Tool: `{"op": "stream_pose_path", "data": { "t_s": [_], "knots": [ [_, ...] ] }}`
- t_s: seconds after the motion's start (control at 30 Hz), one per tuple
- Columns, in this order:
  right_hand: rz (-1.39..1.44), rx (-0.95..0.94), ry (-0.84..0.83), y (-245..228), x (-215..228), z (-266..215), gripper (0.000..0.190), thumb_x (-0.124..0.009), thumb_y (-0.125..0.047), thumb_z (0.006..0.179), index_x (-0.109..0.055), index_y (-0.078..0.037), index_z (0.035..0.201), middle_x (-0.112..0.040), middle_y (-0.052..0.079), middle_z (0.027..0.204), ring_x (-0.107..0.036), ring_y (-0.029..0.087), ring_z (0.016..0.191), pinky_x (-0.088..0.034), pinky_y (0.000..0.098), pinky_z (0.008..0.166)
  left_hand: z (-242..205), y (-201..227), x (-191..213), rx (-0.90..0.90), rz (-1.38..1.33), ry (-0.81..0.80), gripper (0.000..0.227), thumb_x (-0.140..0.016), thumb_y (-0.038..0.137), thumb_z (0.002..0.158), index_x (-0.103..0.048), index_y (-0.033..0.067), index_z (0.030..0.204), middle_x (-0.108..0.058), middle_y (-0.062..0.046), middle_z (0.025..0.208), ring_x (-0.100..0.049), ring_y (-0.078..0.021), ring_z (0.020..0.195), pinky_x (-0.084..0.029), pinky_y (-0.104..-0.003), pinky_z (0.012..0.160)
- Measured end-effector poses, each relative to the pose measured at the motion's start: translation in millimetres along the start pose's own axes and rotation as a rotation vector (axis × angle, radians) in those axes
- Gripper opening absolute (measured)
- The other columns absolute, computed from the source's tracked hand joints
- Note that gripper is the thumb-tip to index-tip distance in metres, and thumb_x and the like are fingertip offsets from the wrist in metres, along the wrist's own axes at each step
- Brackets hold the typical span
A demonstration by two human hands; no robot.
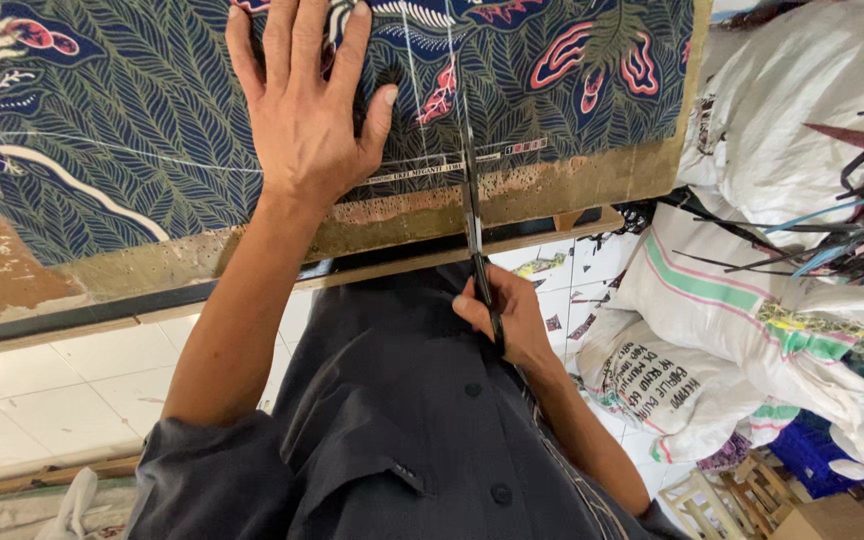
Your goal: The person uses shears to cut a large piece of patterned fabric laid on a wooden table. They align the fabric, make long straight cuts, and trim edges, occasionally repositioning the material to continue cutting.
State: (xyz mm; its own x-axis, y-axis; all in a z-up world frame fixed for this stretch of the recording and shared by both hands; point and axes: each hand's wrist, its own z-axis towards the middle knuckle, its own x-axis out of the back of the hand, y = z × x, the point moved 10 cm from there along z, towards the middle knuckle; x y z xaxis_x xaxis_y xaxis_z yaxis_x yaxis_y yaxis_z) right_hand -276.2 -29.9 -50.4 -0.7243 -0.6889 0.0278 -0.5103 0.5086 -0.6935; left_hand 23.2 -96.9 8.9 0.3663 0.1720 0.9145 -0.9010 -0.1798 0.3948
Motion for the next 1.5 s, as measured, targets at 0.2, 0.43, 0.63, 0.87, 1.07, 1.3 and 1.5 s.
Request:
{"op": "stream_pose_path", "data": {
  "t_s": [0.2, 0.43, 0.63, 0.87, 1.07, 1.3, 1.5],
  "knots": [
    [0.024, -0.02, 0.004, -6.1, -3.2, 1.4, 0.022, -0.074, -0.025, 0.086, -0.065, -0.005, 0.082, -0.061, 0.0, 0.064, -0.057, 0.007, 0.054, -0.045, 0.0249, 0.05, -2.5, -1.0, -2.5, -0.033, 0.018, 0.062, 0.06, -0.068, 0.039, 0.103, -0.058, 0.0054, 0.152, -0.035, -0.023, 0.162, -0.029, -0.0417, 0.151, -0.017, -0.07, 0.119],
    [0.017, 0.006, -0.011, -25.9, -4.7, 7.5, 0.02, -0.076, -0.019, 0.087, -0.064, -0.004, 0.083, -0.059, 0.0, 0.064, -0.054, 0.006, 0.055, -0.042, 0.024, 0.051, -4.4, -0.6, -0.5, -0.061, 0.028, 0.112, 0.055, -0.06, 0.037, 0.109, -0.057, 0.0032, 0.152, -0.035, -0.025, 0.166, -0.028, -0.0436, 0.156, -0.016, -0.07, 0.123],
    [0.086, -0.045, 0.026, -22.4, -4.6, 24.4, 0.018, -0.073, -0.016, 0.088, -0.062, -0.003, 0.083, -0.059, -0.001, 0.064, -0.055, 0.007, 0.053, -0.044, 0.0242, 0.049, -4.1, -1.2, -0.3, -0.069, 0.023, 0.124, 0.055, -0.061, 0.04, 0.114, -0.058, 0.0025, 0.155, -0.037, -0.026, 0.164, -0.029, -0.0436, 0.155, -0.017, -0.069, 0.122],
    [0.052, -0.062, 0.048, -21.2, 0.5, 20.6, 0.015, -0.073, -0.013, 0.086, -0.063, -0.001, 0.083, -0.059, 0.001, 0.065, -0.055, 0.008, 0.05, -0.044, 0.0253, 0.046, -3.5, -4.5, 12.4, -0.024, -0.113, 0.157, 0.051, -0.062, 0.033, 0.109, -0.057, 0.0052, 0.152, -0.04, -0.02, 0.163, -0.033, -0.0389, 0.154, -0.016, -0.067, 0.125],
    [0.008, -0.06, 0.048, -26.2, 0.1, 24.0, 0.02, -0.075, -0.018, 0.087, -0.063, -0.003, 0.085, -0.059, 0.001, 0.065, -0.056, 0.008, 0.053, -0.046, 0.0257, 0.049, 12.5, -28.2, 11.0, 0.123, -0.096, 0.068, 0.048, -0.061, 0.029, 0.105, -0.059, 0.0089, 0.148, -0.04, -0.017, 0.162, -0.032, -0.0355, 0.155, -0.015, -0.065, 0.126],
    [0.031, -0.055, 0.017, -40.3, 0.6, 32.8, 0.022, -0.077, -0.021, 0.087, -0.062, -0.005, 0.085, -0.058, -0.002, 0.065, -0.055, 0.006, 0.054, -0.044, 0.0233, 0.05, 25.3, -39.0, 6.3, 0.124, 0.046, 0.086, 0.054, -0.062, 0.038, 0.112, -0.055, 0.0106, 0.159, -0.029, -0.023, 0.169, -0.02, -0.0429, 0.158, -0.004, -0.072, 0.122],
    [0.017, -0.025, 0.029, -48.2, 0.6, 39.3, 0.019, -0.074, -0.017, 0.088, -0.063, -0.003, 0.082, -0.057, -0.002, 0.063, -0.051, 0.005, 0.053, -0.039, 0.0226, 0.049, 25.8, -43.1, 1.4, 0.145, 0.035, 0.048, 0.055, -0.062, 0.043, 0.116, -0.054, 0.0109, 0.16, -0.028, -0.024, 0.169, -0.02, -0.0422, 0.157, -0.003, -0.072, 0.121]
  ]
}}
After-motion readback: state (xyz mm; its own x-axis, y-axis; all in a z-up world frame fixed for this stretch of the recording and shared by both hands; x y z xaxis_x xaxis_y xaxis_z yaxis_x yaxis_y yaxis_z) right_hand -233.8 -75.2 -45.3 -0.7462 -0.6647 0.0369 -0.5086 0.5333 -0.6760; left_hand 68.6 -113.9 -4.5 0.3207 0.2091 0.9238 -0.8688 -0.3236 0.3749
